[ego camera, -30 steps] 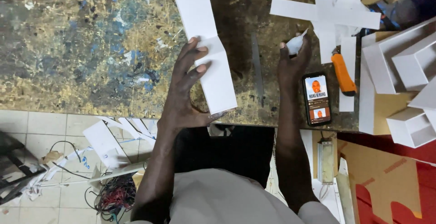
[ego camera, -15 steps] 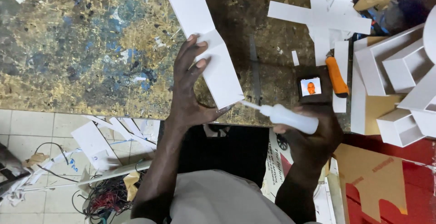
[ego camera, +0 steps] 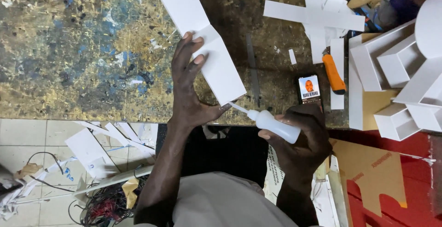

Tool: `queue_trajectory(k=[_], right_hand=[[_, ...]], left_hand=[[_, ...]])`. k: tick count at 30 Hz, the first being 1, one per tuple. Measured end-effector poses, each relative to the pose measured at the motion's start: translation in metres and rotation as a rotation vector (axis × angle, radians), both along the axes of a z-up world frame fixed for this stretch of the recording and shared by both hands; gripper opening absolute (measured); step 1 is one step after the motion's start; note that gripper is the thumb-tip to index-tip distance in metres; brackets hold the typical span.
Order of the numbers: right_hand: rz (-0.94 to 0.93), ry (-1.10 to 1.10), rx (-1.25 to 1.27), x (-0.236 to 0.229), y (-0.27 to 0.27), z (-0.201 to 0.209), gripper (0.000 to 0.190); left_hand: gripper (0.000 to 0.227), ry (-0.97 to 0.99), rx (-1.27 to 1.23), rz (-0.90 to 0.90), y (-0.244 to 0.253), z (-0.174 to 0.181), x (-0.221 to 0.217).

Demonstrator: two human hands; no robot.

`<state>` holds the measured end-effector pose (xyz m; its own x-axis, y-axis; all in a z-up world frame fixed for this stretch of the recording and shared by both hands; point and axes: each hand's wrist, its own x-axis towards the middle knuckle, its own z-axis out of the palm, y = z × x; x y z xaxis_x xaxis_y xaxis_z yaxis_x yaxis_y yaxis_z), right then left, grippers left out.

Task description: The person applies glue to the edges of a white foam letter A, presses the edges together, and uses a utility knife to trim excess material. The person then applies glue to a separate white foam strip and attaches it to the letter A.

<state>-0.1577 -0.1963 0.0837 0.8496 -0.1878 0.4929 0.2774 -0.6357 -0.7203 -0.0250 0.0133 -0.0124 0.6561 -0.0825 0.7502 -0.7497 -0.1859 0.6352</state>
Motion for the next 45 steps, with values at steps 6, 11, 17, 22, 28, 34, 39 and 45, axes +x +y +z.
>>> queue_trajectory(k=[6,11,17,22,28,34,39,45], right_hand=[[0.011,-0.024,0.05,-0.005,-0.008,-0.015,0.042],[-0.038,-0.032,-0.019,-0.003,-0.007,-0.01,0.036],[-0.05,0.001,0.055,-0.006,-0.007,-0.015,0.038],[-0.082,-0.001,0.0,-0.006,-0.006,-0.012,0.037],[-0.079,-0.014,0.078,-0.004,-0.002,-0.01,0.034],[-0.051,-0.012,0.048,-0.005,-0.002,-0.011,0.034],[-0.025,-0.031,0.046,-0.005,-0.005,-0.01,0.033],[-0.055,-0.035,0.054,-0.005,-0.007,-0.012,0.032]], left_hand=[[0.096,-0.013,0.01,-0.002,-0.002,-0.005,0.002],[0.096,0.011,0.019,-0.004,-0.002,-0.001,0.0],[0.097,0.005,0.034,0.002,-0.002,-0.001,0.0],[0.093,0.009,0.025,-0.011,-0.002,0.001,-0.001],[0.097,0.002,0.024,-0.007,-0.004,0.0,-0.002],[0.093,0.0,0.024,-0.007,-0.006,-0.002,0.0],[0.092,-0.005,0.024,-0.007,-0.008,-0.001,0.001],[0.088,-0.006,0.024,-0.003,-0.01,0.0,0.0]])
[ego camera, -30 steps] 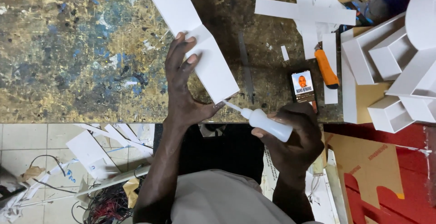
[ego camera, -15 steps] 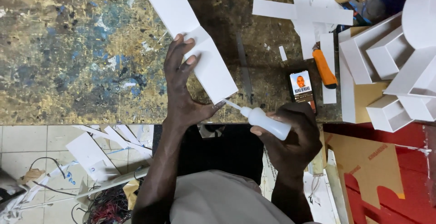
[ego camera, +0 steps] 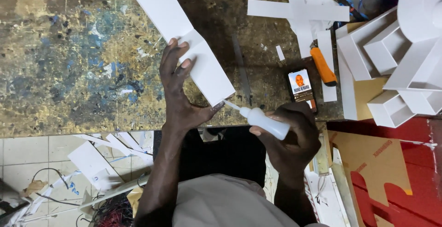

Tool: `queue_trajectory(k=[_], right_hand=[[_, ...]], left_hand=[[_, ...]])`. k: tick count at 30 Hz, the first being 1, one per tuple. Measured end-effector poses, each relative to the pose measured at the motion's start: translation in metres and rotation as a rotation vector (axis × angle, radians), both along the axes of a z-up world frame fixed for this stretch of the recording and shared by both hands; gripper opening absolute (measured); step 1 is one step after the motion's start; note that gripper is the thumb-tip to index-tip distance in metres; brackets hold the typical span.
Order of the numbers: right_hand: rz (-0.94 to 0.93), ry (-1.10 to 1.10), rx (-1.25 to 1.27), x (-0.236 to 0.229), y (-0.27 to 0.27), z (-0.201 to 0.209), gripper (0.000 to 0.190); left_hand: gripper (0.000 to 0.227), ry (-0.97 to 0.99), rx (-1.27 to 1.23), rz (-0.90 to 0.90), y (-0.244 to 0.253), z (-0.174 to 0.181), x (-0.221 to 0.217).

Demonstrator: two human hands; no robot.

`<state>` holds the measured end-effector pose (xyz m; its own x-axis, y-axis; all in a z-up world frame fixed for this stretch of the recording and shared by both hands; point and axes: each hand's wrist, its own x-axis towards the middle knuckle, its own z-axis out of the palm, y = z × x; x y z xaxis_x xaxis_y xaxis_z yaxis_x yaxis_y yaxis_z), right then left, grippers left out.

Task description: The person applies glue to the edges of a white foam letter A, presses the edges together, and uses a utility knife to trim excess material. The person then applies glue to a separate white foam strip and attaches it to the letter A.

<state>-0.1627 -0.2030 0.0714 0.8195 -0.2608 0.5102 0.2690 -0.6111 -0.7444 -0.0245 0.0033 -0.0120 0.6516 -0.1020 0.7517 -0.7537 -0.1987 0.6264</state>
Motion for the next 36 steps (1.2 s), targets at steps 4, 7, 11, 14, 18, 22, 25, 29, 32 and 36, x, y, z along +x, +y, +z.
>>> queue_trajectory(k=[4,7,11,14,18,22,25,29,32,36], right_hand=[[0.091,0.008,0.01,-0.001,0.003,-0.002,0.036],[-0.021,-0.006,0.024,0.001,-0.004,-0.008,0.038],[-0.079,0.001,0.054,-0.001,-0.002,-0.012,0.035],[-0.079,0.0,0.054,-0.001,-0.006,-0.013,0.036],[-0.1,0.016,0.055,0.0,-0.006,-0.011,0.034],[-0.101,-0.004,0.02,-0.001,-0.012,-0.016,0.036],[-0.165,0.013,0.043,0.001,-0.009,-0.011,0.035],[-0.093,-0.002,0.048,0.001,-0.012,-0.015,0.035],[-0.145,-0.005,0.039,0.002,-0.013,-0.013,0.036],[-0.023,-0.035,0.061,0.004,-0.013,-0.015,0.033]], left_hand=[[0.085,-0.004,-0.035,-0.026,-0.001,-0.001,0.001],[0.09,-0.011,0.011,0.006,0.0,0.004,0.0],[0.09,-0.012,0.008,0.008,0.0,0.002,-0.001],[0.091,-0.014,0.019,0.02,0.0,0.004,-0.002],[0.096,-0.025,0.024,0.023,0.0,0.004,-0.001],[0.092,-0.034,0.017,0.015,-0.002,0.008,-0.002],[0.087,-0.033,0.01,0.024,-0.001,0.006,-0.001],[0.091,-0.034,0.033,0.025,-0.001,0.007,-0.001],[0.09,-0.024,0.023,0.027,-0.002,0.005,-0.001],[0.087,-0.006,-0.003,-0.015,0.0,0.003,-0.001]])
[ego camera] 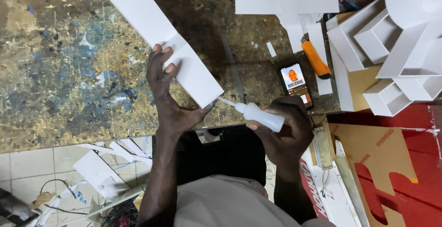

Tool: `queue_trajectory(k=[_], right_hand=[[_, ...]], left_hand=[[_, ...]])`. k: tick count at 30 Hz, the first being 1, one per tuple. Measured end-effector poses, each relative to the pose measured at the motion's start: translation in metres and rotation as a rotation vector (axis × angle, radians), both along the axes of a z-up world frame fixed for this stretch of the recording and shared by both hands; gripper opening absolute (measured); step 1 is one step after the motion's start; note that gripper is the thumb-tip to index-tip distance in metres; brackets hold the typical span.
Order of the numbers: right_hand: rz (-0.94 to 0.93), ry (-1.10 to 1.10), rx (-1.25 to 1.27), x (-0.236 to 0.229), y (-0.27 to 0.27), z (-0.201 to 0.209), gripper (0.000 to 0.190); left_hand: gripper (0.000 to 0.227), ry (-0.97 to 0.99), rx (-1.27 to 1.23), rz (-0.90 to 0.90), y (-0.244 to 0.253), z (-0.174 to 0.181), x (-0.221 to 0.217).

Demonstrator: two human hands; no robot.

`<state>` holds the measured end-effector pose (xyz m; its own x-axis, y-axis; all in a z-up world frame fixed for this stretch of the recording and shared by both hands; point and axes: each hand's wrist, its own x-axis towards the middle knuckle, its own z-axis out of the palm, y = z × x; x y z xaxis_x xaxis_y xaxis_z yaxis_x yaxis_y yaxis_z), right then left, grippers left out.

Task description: The person applies glue to the edges of a white foam letter A, presses the edges together, and uses a utility knife to trim excess material. The person then applies glue to a separate white foam strip and attaches it to the letter A.

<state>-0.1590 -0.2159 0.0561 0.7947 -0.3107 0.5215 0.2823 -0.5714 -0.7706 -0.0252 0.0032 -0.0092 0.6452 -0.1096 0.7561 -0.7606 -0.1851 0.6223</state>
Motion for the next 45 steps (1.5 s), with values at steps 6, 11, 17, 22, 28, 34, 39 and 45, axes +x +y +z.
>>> queue_trajectory(k=[6,11,17,22,28,34,39,45], right_hand=[[-0.148,0.089,0.172,-0.005,-0.002,-0.024,0.037],[-0.028,0.014,0.835,0.049,-0.008,-0.101,0.043],[0.038,0.264,0.797,0.091,-0.016,-0.178,0.068],[-0.06,-0.054,-0.046,0.129,-0.044,-0.165,0.031],[0.054,0.264,-0.003,0.131,-0.07,-0.174,0.095],[-0.159,0.046,-0.393,0.162,-0.133,-0.199,0.034],[-0.154,0.34,-0.637,0.192,-0.169,-0.227,0.032],[-0.245,0.321,-0.341,0.184,-0.191,-0.211,0.042]], left_hand=[[0.091,-0.016,0.026,0.032,-0.002,0.0,0.0],[0.099,-0.057,0.059,0.039,0.003,0.007,-0.005],[0.097,-0.028,0.116,0.014,0.003,0.001,-0.008],[0.091,-0.032,0.089,-0.014,-0.002,0.002,-0.008],[0.095,-0.059,0.133,0.02,-0.002,0.001,-0.003],[0.098,-0.033,0.111,0.002,-0.005,0.004,0.003],[0.1,-0.05,0.069,0.002,0.0,0.006,0.001],[0.097,-0.066,0.022,0.026,0.008,0.014,0.003]])
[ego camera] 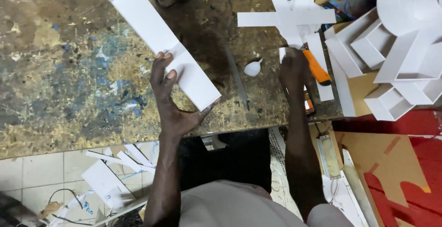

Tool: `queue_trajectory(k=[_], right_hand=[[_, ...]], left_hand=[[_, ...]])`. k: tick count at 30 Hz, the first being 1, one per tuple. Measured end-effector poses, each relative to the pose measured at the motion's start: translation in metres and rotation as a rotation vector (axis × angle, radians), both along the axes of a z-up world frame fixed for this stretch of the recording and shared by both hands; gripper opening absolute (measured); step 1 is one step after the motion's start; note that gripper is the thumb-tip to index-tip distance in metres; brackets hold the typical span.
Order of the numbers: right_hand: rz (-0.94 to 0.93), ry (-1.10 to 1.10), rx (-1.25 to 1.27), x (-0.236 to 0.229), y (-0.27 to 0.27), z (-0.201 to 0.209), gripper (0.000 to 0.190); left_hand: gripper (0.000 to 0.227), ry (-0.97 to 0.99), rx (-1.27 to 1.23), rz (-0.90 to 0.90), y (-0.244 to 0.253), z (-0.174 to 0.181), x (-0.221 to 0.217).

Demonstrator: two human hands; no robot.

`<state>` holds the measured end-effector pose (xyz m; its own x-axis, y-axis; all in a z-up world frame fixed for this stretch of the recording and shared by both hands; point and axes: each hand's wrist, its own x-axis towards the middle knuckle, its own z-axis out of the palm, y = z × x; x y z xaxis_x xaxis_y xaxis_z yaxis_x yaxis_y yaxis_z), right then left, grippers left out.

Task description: The person applies glue to the edges of a white foam letter A, presses the edges together, and uses a utility knife to trim excess material. The person then applies glue to a separate white foam strip and attaches it to the letter A.

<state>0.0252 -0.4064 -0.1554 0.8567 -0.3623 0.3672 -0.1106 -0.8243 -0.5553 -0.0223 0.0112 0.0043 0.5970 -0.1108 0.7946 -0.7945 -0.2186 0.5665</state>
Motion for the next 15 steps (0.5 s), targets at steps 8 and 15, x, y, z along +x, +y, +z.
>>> queue_trajectory(k=[8,15], right_hand=[[0.185,-0.368,1.219,-0.097,0.119,0.101,0.027],[0.483,-0.413,0.851,-0.137,0.186,0.148,0.023]], left_hand=[[0.108,-0.017,-0.121,0.019,-0.016,-0.011,0.014],[0.111,-0.005,-0.13,0.108,-0.033,-0.01,0.011]])
